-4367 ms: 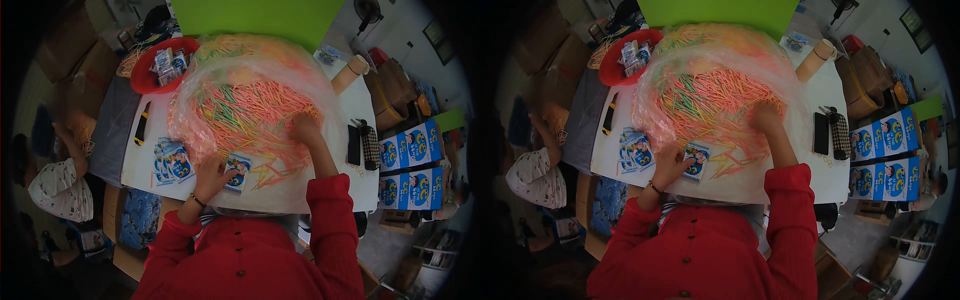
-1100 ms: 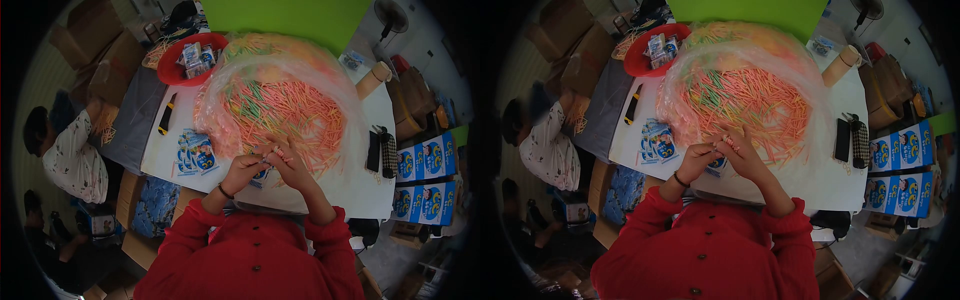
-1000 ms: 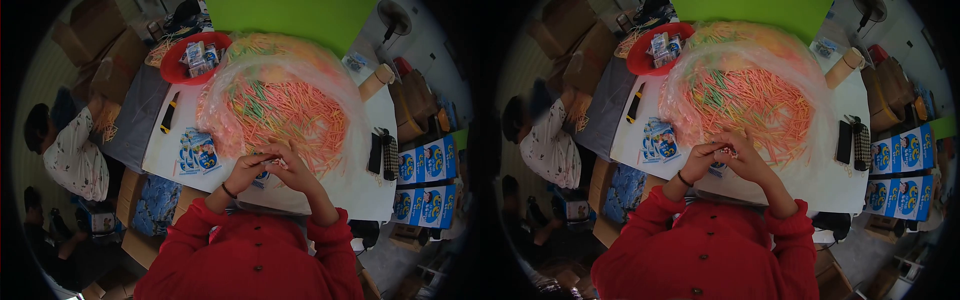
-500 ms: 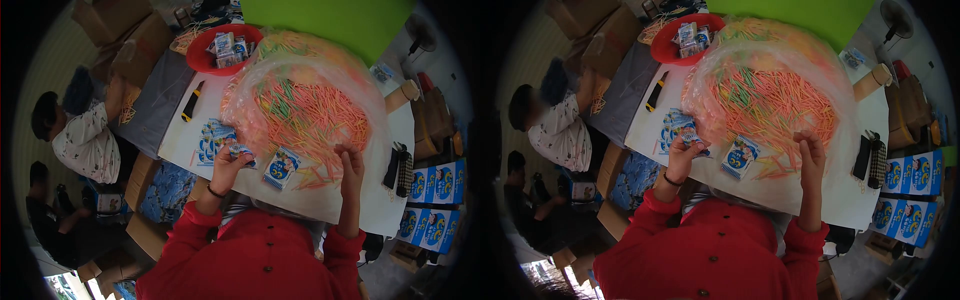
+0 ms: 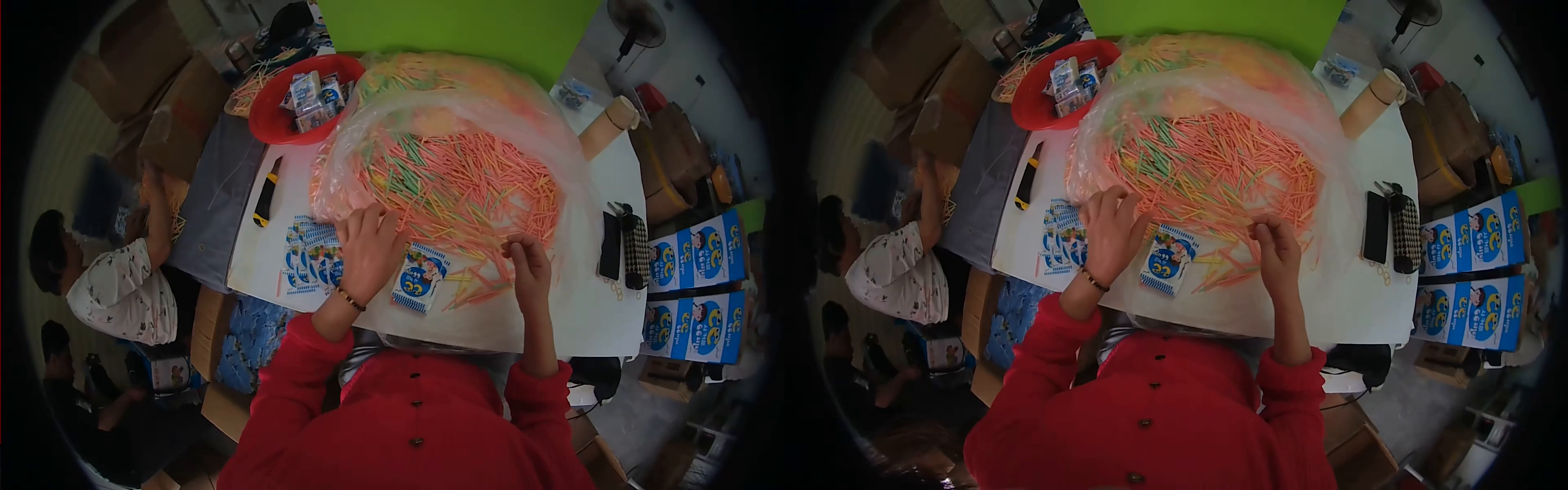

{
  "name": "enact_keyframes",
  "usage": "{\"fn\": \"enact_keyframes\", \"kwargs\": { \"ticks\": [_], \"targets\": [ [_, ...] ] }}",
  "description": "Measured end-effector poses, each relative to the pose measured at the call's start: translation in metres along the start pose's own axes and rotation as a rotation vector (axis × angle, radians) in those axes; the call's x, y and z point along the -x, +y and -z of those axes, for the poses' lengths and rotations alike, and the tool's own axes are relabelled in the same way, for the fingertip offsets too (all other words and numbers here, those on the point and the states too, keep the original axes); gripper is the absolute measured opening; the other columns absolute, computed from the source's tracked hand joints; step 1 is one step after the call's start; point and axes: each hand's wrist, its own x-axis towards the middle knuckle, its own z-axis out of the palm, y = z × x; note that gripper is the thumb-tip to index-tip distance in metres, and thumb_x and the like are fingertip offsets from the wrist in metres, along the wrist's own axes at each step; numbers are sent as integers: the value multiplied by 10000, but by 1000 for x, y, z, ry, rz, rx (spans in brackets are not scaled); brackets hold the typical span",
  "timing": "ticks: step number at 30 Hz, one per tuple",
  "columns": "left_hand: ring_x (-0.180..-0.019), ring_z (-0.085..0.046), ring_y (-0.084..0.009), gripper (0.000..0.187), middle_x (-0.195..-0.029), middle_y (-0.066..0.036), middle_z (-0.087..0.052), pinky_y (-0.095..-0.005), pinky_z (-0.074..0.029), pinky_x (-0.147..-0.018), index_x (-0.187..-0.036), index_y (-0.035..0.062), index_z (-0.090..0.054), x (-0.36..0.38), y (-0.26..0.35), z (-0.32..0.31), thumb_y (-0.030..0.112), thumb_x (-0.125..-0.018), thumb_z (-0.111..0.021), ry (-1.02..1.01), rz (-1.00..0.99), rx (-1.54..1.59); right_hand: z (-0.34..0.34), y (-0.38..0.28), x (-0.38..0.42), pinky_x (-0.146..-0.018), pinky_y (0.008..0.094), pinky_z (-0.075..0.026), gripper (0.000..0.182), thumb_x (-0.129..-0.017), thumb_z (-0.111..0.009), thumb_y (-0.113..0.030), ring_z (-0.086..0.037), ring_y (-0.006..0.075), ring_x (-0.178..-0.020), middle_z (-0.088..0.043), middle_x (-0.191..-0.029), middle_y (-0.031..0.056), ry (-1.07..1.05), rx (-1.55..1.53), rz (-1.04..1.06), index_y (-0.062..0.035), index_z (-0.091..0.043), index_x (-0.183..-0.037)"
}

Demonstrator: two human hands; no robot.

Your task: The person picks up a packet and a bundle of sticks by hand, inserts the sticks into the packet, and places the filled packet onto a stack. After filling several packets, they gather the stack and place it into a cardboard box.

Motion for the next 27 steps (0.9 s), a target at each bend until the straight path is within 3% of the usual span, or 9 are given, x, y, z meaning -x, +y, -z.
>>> {"fn": "enact_keyframes", "kwargs": {
  "ticks": [2, 8, 12, 15, 17, 20, 24, 26, 27],
  "targets": [
    [-1008, -493, -305, 286, -1091, -112, -564, -433, -358, -878, -978, 59, -653, -33, 6, -26, 227, -760, -731, -180, 81, -56, -9, 2, 2, -787, 257, -496, 128, -951, -555, -55, -619, 126, -867, -656, -944, 56, -27, 79, 37, -2, -602, -1058],
    [-900, -542, -290, 145, -872, -91, -624, -396, -406, -823, -755, 58, -664, -54, -22, -63, 192, -763, -721, -133, 29, 198, -7, -14, 7, -798, 281, -502, 185, -901, -609, -40, -641, 172, -901, -665, -979, 106, -51, 293, 151, 14, -607, -1078],
    [-786, -563, -279, 115, -824, -80, -620, -405, -420, -786, -799, 66, -668, -64, 1, -36, 168, -773, -716, -135, -41, 380, -41, -29, -33, -865, 271, -487, 224, -904, -627, -86, -620, 152, -958, -647, -1034, 103, 182, 386, 416, 3, -611, -1109],
    [-720, -555, -283, 89, -774, -88, -586, -427, -431, -735, -824, 59, -608, -66, 23, -24, 108, -766, -656, -95, -161, 345, -54, -22, -57, -761, 262, -501, 205, -921, -622, -190, -627, 151, -829, -637, -889, 75, 174, 708, 706, 7, -619, -977],
    [-744, -566, -274, 111, -742, -90, -558, -404, -451, -689, -847, 59, -561, -68, 26, -22, 74, -750, -613, -43, -270, 230, -51, -6, -65, -611, 266, -463, 311, -954, -575, -294, -554, 133, -649, -548, -721, 12, -385, 242, -129, -11, -562, -825],
    [-714, -575, -285, 123, -768, -78, -598, -408, -465, -635, -875, 70, -591, -65, -1, -33, 80, -775, -663, -162, -384, 120, -53, -22, -35, -539, 307, -415, 405, -970, -523, -351, -491, 150, -562, -479, -611, 26, -519, -100, -413, -23, -506, -733],
    [-719, -589, -278, 150, -770, -82, -597, -395, -472, -626, -883, 73, -598, -66, -19, -35, 85, -750, -665, -229, -399, 43, -29, -43, -13, -552, 297, -417, 410, -980, -508, -350, -493, 135, -589, -449, -619, 34, -538, -317, -553, -18, -487, -739],
    [-741, -606, -279, 154, -780, -86, -607, -381, -481, -633, -893, 73, -604, -67, 5, -29, 93, -754, -665, -238, -517, 181, -32, -42, -24, -560, 261, -392, 414, -999, -484, -370, -455, 96, -624, -454, -685, -22, -178, 149, 19, -40, -491, -750],
    [-741, -606, -279, 154, -780, -86, -607, -381, -481, -633, -893, 73, -604, -69, 21, -27, 93, -754, -665, -248, -531, 187, -32, -34, -30, -560, 261, -392, 414, -999, -484, -370, -455, 96, -624, -454, -685, -22, -162, 144, 14, -40, -491, -750]
  ]
}}
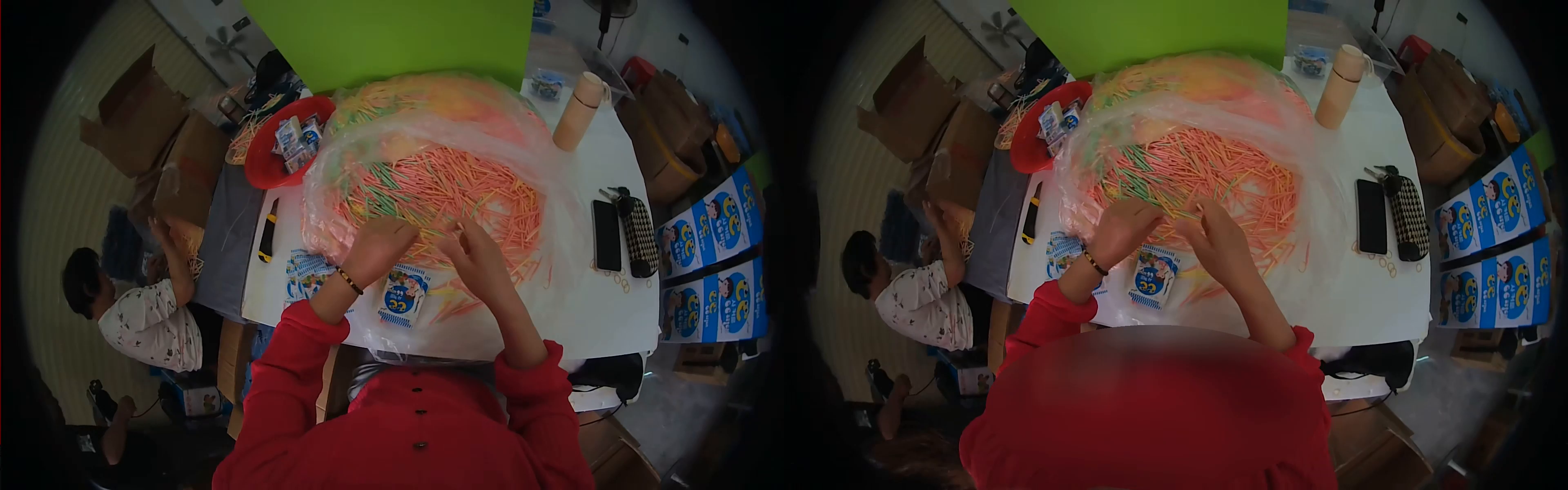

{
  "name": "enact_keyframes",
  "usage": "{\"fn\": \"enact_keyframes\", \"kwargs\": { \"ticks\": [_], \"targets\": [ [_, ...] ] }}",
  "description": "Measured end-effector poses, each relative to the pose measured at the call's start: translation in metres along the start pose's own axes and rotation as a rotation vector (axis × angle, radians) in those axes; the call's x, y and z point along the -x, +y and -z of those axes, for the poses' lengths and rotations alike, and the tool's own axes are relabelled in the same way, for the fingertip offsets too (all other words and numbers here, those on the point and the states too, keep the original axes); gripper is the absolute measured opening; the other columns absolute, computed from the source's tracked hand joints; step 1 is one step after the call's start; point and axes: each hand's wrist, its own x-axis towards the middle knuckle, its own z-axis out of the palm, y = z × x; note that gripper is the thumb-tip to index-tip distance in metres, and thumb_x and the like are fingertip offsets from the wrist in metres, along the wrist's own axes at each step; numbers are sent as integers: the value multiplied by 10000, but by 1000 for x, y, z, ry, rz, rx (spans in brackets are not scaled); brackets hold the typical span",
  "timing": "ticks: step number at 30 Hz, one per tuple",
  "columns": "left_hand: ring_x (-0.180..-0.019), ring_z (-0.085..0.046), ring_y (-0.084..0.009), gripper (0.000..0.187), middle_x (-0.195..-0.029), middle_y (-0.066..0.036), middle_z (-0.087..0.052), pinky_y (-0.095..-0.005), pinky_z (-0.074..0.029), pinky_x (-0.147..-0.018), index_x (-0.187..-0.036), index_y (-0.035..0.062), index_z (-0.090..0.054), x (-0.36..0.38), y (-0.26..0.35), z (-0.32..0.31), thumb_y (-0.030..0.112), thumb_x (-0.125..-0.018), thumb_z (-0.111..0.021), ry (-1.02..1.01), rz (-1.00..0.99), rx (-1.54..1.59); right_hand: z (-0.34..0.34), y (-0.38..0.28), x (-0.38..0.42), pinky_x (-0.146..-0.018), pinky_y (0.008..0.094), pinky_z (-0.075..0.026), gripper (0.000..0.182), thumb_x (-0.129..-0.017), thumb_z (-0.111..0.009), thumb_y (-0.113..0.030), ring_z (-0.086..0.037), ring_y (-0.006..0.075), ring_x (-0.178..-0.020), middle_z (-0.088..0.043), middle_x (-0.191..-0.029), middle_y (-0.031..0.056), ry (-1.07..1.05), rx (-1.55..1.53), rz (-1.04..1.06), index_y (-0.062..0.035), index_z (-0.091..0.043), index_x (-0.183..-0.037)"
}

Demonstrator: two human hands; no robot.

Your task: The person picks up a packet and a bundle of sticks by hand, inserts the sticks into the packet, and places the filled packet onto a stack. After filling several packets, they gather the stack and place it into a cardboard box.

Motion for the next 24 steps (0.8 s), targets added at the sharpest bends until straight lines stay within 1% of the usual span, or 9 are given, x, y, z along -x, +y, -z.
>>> {"fn": "enact_keyframes", "kwargs": {
  "ticks": [3, 6, 8, 12, 14, 19, 21, 22, 24],
  "targets": [
    [-776, -611, -273, 150, -782, -88, -595, -384, -481, -677, -890, 84, -587, -17, 24, -4, 117, -747, -618, -24, -31, 103, 1, 30, -9, -599, 268, -400, 437, -1001, -468, -402, -461, 101, -672, -454, -706, -14, 1, 416, 273, -34, -489, -766],
    [-794, -629, -277, 158, -824, -89, -625, -370, -494, -673, -930, 64, -603, -23, 14, -20, 111, -785, -645, -149, 84, 189, 17, 34, -6, -571, 277, -372, 429, -998, -478, -393, -427, 110, -633, -428, -671, -6, -304, -111, -8, -55, -479, -734],
    [-737, -645, -279, 145, -842, -108, -652, -328, -501, -629, -968, 37, -638, -23, 6, -30, 113, -847, -658, -34, 298, 433, 31, 14, 8, -558, 268, -331, 425, -1001, -474, -375, -381, 113, -599, -403, -640, -4, -358, -496, -494, -89, -458, -687],
    [-730, -646, -291, 169, -854, -132, -665, -320, -499, -640, -1014, 32, -655, -35, 13, -25, 121, -871, -643, -139, 566, 923, 30, 27, 15, -549, 248, -302, 416, -1005, -461, -350, -345, 109, -570, -394, -620, -12, -219, -912, -378, -121, -447, -659],
    [-719, -646, -292, 166, -832, -142, -666, -330, -497, -629, -1009, 39, -673, -31, 15, -29, 121, -867, -646, -88, 268, 495, 26, 21, 19, -566, 229, -324, 397, -1008, -437, -348, -384, 83, -581, -407, -635, -32, -516, -1070, -263, -114, -501, -694],
    [-745, -644, -282, 156, -813, -128, -660, -351, -500, -643, -977, 53, -678, 8, -2, -23, 137, -849, -653, -104, 252, 248, 31, -25, 48, -579, 240, -361, 347, -1008, -446, -294, -466, 94, -638, -525, -701, -9, -665, -908, -114, -58, -571, -786],
    [-770, -648, -275, 146, -846, -113, -668, -361, -507, -659, -952, 62, -674, 9, 14, -7, 140, -831, -653, -128, 185, 171, 27, -6, 35, -626, 285, -423, 293, -997, -477, -277, -551, 132, -691, -593, -773, 46, -114, -353, -225, -30, -577, -874],
    [-775, -640, -270, 171, -833, -102, -654, -361, -502, -659, -963, 61, -664, 6, 29, 0, 134, -809, -654, -116, 140, 126, 20, -2, 31, -690, 316, -447, 248, -994, -498, -245, -549, 167, -739, -561, -760, 72, 21, -64, 42, -4, -551, -972],
    [-779, -632, -265, 199, -819, -91, -640, -362, -498, -659, -974, 60, -654, 10, 51, 10, 128, -787, -654, -92, 81, 83, -1, 4, 37, -707, 322, -452, 274, -986, -504, -270, -557, 177, -747, -570, -782, 94, -14, 93, 167, -4, -558, -951]
  ]
}}
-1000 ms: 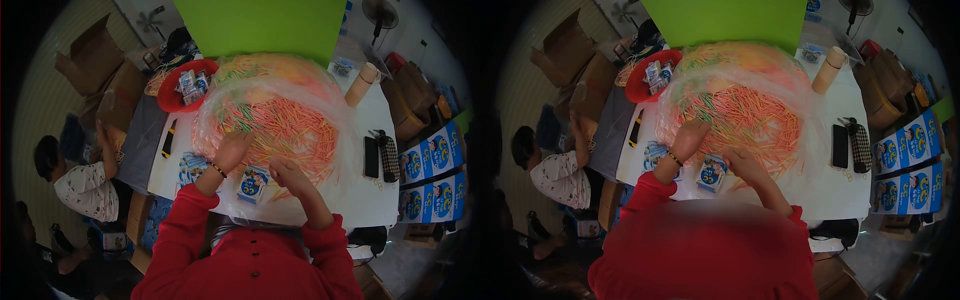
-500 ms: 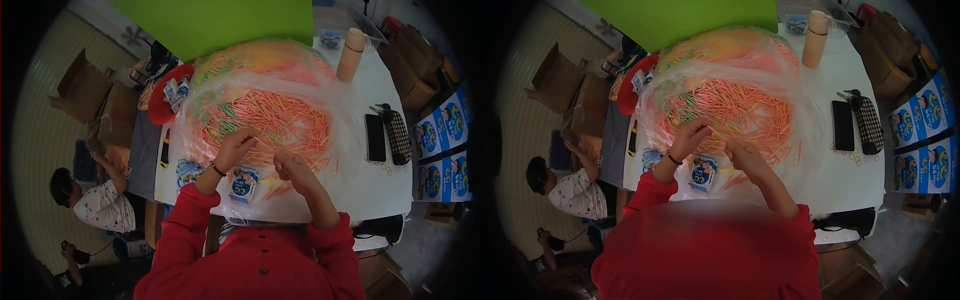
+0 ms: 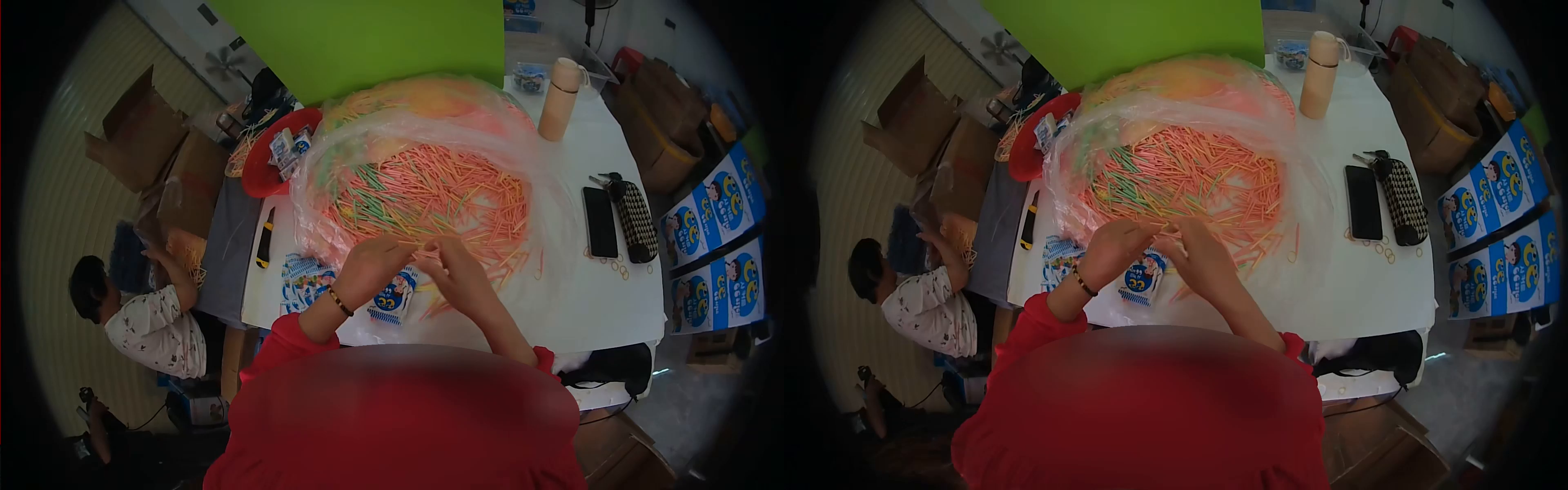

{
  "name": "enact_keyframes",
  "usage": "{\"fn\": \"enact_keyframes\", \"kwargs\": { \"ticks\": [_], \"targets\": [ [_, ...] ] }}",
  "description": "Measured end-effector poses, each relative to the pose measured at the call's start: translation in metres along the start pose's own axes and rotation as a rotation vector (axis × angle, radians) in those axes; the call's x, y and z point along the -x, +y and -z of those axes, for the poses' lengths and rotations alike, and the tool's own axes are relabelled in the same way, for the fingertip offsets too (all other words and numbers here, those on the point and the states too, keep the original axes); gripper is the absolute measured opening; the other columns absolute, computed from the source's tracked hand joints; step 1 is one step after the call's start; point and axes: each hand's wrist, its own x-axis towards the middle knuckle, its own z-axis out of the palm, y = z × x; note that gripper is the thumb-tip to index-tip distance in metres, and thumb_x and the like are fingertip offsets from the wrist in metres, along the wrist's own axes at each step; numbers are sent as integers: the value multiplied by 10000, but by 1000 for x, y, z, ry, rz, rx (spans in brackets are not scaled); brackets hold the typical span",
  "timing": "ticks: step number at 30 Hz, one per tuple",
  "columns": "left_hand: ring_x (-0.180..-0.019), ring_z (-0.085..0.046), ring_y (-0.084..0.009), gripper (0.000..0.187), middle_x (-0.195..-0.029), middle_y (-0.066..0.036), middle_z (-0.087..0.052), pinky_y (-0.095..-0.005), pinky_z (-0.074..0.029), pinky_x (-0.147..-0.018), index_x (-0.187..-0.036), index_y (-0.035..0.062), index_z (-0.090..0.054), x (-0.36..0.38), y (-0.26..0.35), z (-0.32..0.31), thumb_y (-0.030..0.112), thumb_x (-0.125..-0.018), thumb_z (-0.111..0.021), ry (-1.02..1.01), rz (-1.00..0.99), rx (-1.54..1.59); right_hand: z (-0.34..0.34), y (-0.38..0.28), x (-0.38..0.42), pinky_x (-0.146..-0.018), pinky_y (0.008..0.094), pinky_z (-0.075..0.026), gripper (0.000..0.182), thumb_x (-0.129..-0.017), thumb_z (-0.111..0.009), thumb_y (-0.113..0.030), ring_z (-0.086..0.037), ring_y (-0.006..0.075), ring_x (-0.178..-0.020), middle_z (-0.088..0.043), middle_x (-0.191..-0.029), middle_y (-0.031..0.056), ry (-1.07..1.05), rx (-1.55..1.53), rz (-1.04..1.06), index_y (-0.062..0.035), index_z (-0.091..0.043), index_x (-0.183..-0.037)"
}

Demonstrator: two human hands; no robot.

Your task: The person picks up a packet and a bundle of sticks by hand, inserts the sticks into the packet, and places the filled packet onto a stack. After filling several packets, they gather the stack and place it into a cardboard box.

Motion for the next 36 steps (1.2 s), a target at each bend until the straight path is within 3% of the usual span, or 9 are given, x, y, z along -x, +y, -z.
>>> {"fn": "enact_keyframes", "kwargs": {
  "ticks": [5, 10, 13, 16, 21, 24, 27, 29, 36],
  "targets": [
    [-768, -604, -228, 323, -780, -43, -584, -345, -482, -676, -1069, 71, -631, 48, 16, 25, 95, -748, -644, -118, -254, -78, -32, 9, 33, -725, 308, -447, 326, -980, -508, -324, -549, 162, -780, -594, -819, 84, -344, -31, -15, -12, -565, -907],
    [-785, -614, -210, 218, -834, -67, -618, -330, -490, -688, -1034, 34, -645, 107, -18, 32, 113, -832, -625, -216, -224, -136, -36, -3, 85, -731, 257, -413, 381, -1015, -442, -369, -529, 125, -808, -592, -873, 8, -896, -711, -359, -40, -614, -933],
    [-969, -609, -196, 208, -1143, -114, -653, -313, -450, -878, -1066, 51, -710, 120, -14, 42, 144, -933, -580, 127, 505, 682, -41, -28, 79, -769, 270, -437, 386, -1024, -419, -371, -546, 124, -834, -618, -985, 39, -349, -646, -164, -37, -611, -1000],
    [-1129, -534, -246, 238, -1210, -127, -614, -352, -371, -991, -1106, 40, -696, 100, 37, 24, 130, -900, -617, 234, 169, 635, -77, 6, 70, -803, 296, -472, 371, -1030, -405, -370, -580, 135, -882, -620, -1087, 63, -137, -785, -328, -52, -586, -1087],
    [-1207, -484, -287, 291, -1300, -129, -573, -382, -316, -1045, -1167, 79, -678, 95, 47, -19, 128, -887, -615, 308, 209, 532, -91, 5, 76, -622, 275, -475, 325, -1026, -410, -390, -577, 118, -741, -603, -910, 20, -99, -893, -595, -103, -537, -1113],
    [-1106, -538, -295, 305, -1202, -122, -605, -404, -358, -987, -1126, 80, -669, 99, 31, -25, 219, -854, -673, 341, 300, 617, -63, 53, 68, -562, 258, -450, 291, -1030, -395, -388, -549, 133, -670, -583, -881, 3, -550, -1516, -455, -134, -508, -1114],
    [-968, -561, -295, 289, -1017, -123, -617, -411, -404, -870, -972, 43, -640, 110, 2, -27, 254, -796, -730, 331, 427, 356, -37, 9, 57, -591, 290, -455, 268, -1019, -444, -348, -538, 150, -670, -566, -810, 11, -228, -795, -659, -92, -522, -1034],
    [-835, -542, -298, 309, -844, -103, -569, -419, -399, -735, -814, 56, -576, 119, -19, -43, 281, -742, -774, 237, 455, 76, -22, 20, 39, -472, 226, -361, 208, -1014, -467, -261, -429, 59, -537, -467, -682, -31, -112, 56, -275, -79, -531, -936],
    [-717, -514, -307, 346, -747, -86, -527, -414, -385, -684, -745, 76, -524, 116, -27, -54, 291, -708, -792, 188, 521, 336, 71, 83, -122, -774, 419, -466, 244, -1000, -403, -162, -595, 347, -861, -645, -957, 170, -5, 1103, 104, -12, -593, -1032]
  ]
}}
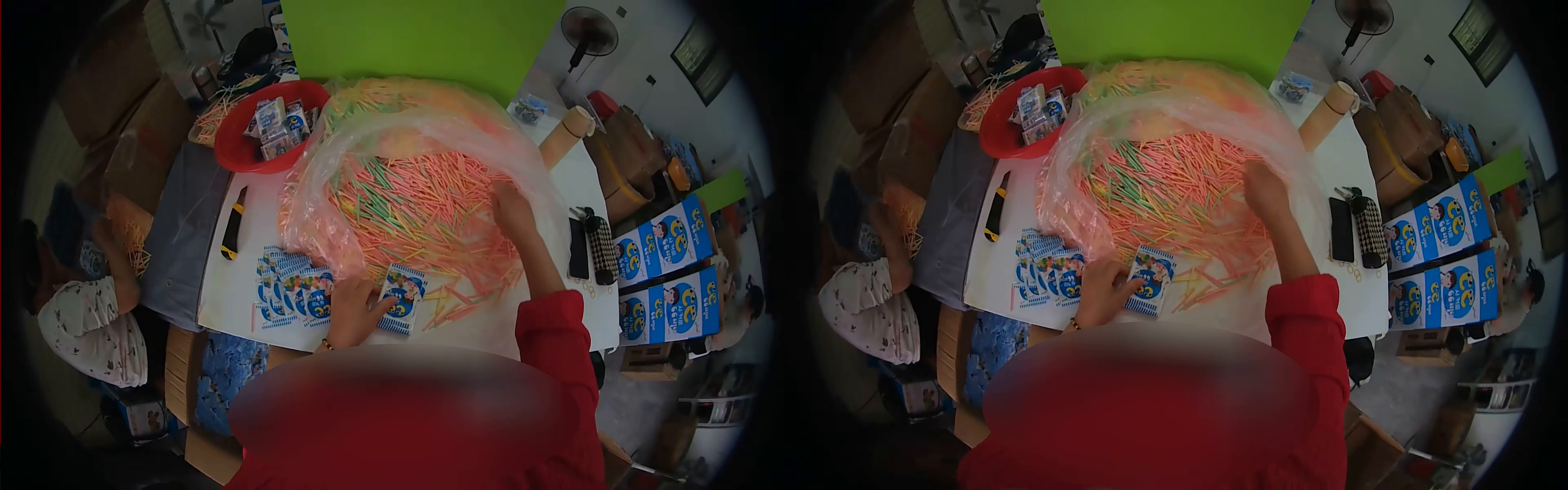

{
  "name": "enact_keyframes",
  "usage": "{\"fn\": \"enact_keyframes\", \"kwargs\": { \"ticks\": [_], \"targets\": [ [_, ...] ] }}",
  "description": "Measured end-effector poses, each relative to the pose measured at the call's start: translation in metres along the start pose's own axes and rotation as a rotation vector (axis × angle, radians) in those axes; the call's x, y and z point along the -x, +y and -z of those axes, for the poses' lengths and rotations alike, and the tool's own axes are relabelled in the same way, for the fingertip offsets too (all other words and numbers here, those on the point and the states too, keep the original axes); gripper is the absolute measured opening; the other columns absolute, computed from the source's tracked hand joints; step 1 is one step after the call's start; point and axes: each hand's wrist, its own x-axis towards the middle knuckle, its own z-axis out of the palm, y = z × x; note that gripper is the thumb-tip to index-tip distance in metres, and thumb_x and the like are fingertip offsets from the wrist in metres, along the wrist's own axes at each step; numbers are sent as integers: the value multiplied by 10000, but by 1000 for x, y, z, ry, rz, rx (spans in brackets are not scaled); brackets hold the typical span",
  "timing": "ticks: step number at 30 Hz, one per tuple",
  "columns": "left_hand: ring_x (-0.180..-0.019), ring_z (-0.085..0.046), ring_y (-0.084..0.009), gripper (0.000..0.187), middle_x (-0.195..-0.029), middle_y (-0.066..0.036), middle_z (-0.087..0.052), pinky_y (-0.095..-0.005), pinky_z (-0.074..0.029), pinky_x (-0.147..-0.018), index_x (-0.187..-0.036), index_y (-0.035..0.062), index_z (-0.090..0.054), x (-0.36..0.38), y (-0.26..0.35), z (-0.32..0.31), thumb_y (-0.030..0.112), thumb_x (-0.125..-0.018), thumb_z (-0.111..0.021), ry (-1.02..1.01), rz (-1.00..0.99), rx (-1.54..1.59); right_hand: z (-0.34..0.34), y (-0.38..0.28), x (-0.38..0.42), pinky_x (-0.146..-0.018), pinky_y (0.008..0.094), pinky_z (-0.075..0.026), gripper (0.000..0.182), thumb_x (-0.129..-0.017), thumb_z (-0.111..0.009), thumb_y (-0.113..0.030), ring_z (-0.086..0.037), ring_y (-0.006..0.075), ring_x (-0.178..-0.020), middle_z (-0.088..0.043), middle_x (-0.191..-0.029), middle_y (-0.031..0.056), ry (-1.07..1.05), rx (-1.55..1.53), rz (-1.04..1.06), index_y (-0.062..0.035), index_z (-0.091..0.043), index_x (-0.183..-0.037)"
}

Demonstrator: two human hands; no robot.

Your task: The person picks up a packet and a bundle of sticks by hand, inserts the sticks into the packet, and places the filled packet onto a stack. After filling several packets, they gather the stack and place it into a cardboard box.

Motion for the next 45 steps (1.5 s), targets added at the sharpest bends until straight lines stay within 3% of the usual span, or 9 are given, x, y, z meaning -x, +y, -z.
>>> {"fn": "enact_keyframes", "kwargs": {
  "ticks": [3, 10, 13, 19, 21, 24, 34, 40, 45],
  "targets": [
    [-706, -522, -298, 374, -725, -94, -505, -410, -387, -636, -740, 56, -515, -8, 13, 13, 278, -682, -810, -4, 68, 34, -21, 46, -45, -812, 393, -462, 268, -998, -418, -195, -588, 327, -942, -639, -1034, 174, 203, -44, 39, -28, -590, -1118],
    [-770, -525, -296, 413, -784, -98, -508, -396, -375, -669, -748, 53, -520, -17, 19, 5, 358, -688, -791, 20, -13, -140, -21, 58, -59, -850, 364, -458, 301, -983, -477, -264, -566, 318, -969, -620, -1082, 169, -62, -289, -49, -42, -588, -1152],
    [-802, -522, -298, 399, -817, -104, -506, -395, -372, -687, -761, 59, -537, -16, 15, 1, 379, -705, -769, 58, -52, -162, -19, 64, -44, -842, 365, -459, 317, -990, -469, -279, -587, 319, -951, -643, -1050, 154, -11, -31, 38, -42, -594, -1158],
    [-805, -521, -313, 368, -838, -119, -510, -408, -380, -701, -803, 44, -538, -9, 10, -3, 358, -767, -726, 37, -63, -168, -4, 0, 5, -868, 348, -464, 285, -973, -541, -209, -617, 263, -998, -665, -1091, 118, -126, -177, -417, -54, -596, -1206],
    [-764, -523, -324, 342, -800, -122, -508, -415, -389, -675, -817, 33, -530, -9, 8, -5, 320, -797, -715, 47, -28, -117, -21, -26, 27, -854, 312, -471, 252, -957, -576, -155, -613, 169, -954, -664, -1072, 61, 91, -1237, -306, -37, -609, -1178],
    [-719, -534, -326, 298, -774, -123, -515, -413, -404, -638, -822, 32, -528, -7, 7, -5, 264, -813, -714, 74, -52, -106, -50, -63, 56, -822, 236, -458, 229, -947, -570, -77, -560, 73, -944, -628, -1030, 1, 186, -1439, -446, -12, -595, -1165],
    [-714, -583, -296, 292, -832, -124, -630, -385, -451, -634, -1093, 8, -655, -8, 19, 2, 109, -821, -692, 168, -171, -221, -55, -76, 66, -725, 220, -451, 172, -984, -527, -141, -538, 69, -820, -601, -941, -6, 156, -1335, -430, -19, -622, -1059],
    [-765, -595, -274, 284, -871, -102, -637, -369, -472, -665, -1043, 19, -679, -24, 8, 11, 67, -766, -722, 299, -180, -82, -46, -62, 63, -706, 232, -444, 200, -1014, -473, -191, -520, 78, -772, -574, -870, 14, 299, -1828, -859, -29, -587, -985],
    [-781, -590, -281, 226, -857, -108, -638, -374, -478, -690, -988, 24, -672, -26, -5, 2, 42, -765, -704, 151, -191, -52, -55, -70, 84, -767, 231, -452, 153, -1004, -487, -153, -529, 80, -811, -579, -884, 4, 68, -1168, -409, -31, -576, -983]
  ]
}}
